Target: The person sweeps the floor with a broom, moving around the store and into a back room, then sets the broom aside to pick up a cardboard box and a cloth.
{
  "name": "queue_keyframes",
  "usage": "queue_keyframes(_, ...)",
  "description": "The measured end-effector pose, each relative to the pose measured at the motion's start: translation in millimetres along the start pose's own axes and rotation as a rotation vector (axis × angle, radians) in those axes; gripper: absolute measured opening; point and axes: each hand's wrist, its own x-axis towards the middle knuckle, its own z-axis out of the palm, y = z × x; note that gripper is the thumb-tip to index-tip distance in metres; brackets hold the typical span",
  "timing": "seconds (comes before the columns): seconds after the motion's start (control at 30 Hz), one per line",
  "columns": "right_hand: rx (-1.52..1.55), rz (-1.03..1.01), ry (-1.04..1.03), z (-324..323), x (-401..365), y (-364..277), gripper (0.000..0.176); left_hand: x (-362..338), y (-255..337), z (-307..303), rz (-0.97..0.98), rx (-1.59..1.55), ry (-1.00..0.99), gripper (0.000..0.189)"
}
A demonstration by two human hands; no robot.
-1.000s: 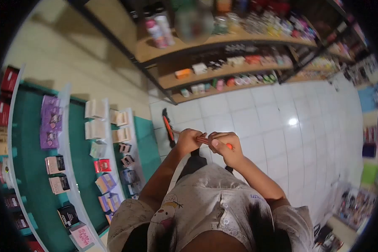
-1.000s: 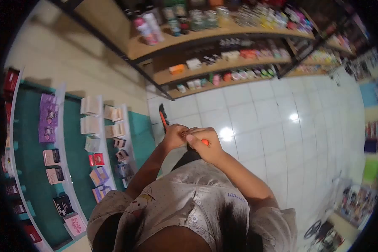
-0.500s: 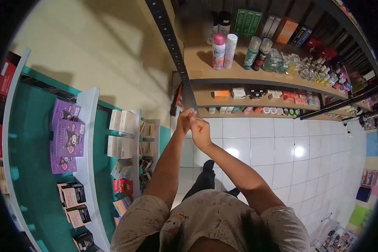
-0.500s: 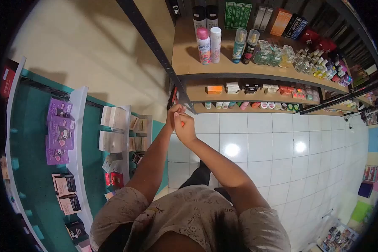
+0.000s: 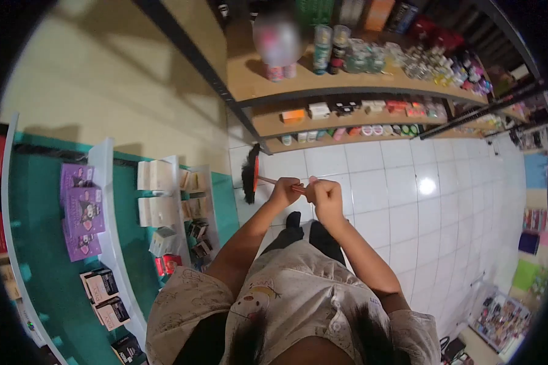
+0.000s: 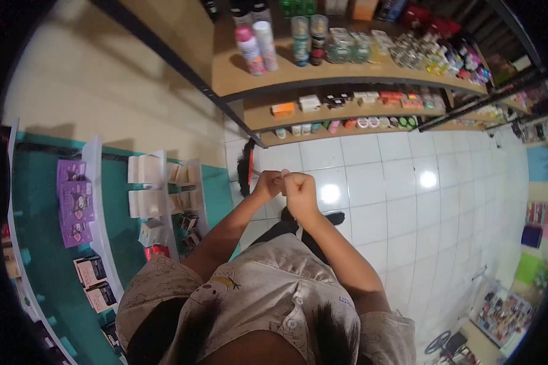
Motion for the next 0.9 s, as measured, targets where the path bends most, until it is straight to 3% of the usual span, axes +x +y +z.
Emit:
queue_keyframes(0.03,0.028,0.047,0.005,-16,-3,-9,0.047,-2,11,20,0.046,-0.033,0.020,0.024)
queue_keyframes(0.17,-0.069,0.042,0.034,-82,-13,-29,0.045,17,47,94,0.107,0.315,-0.031,0.024)
queue_keyframes(0.2,-0.160,0.003,0.108,-95,-15,-37,0.044,28,34,119,0.042,0.252,-0.080,0.025)
queue_keyframes(0.37,-0.408,-0.020,0.215,-154,-26,-59,0.043,69,106,193,0.407,0.117,-0.335,0.014)
queue_keyframes(0.47,-0.463,-0.188,0.206,-159,-29,-74,0.042,94,83,225,0.398,-0.133,-0.629,0.008)
queue_keyframes(0.5,-0.488,-0.202,0.195,-164,-31,-76,0.043,94,103,223,0.270,-0.158,-0.699,0.012)
queue_keyframes(0.6,-0.454,-0.127,0.199,-192,-43,-97,0.041,82,162,224,0.415,0.004,-0.530,0.019)
queue_keyframes(0.63,-0.271,-0.210,0.200,-195,-48,-112,0.038,78,176,227,0.498,0.123,-0.433,0.025)
queue_keyframes(0.67,-0.115,-0.247,0.201,-198,-52,-125,0.036,71,189,224,0.360,0.079,-0.464,0.027)
queue_keyframes(0.73,0.197,-0.320,0.195,-204,-57,-140,0.030,64,210,212,0.301,0.323,-0.514,0.021)
queue_keyframes(0.77,0.307,-0.466,0.198,-209,-52,-131,0.025,60,208,207,0.287,0.262,-0.513,0.023)
queue_keyframes(0.8,0.325,-0.449,0.306,-214,-46,-115,0.027,58,206,203,0.274,0.203,-0.511,0.024)
queue_keyframes(0.87,0.365,-0.411,0.527,-221,-36,-70,0.032,58,165,201,0.119,0.247,-0.482,0.019)
queue_keyframes(0.9,0.359,-0.333,0.528,-221,-33,-44,0.034,60,132,201,0.006,0.385,-0.435,0.021)
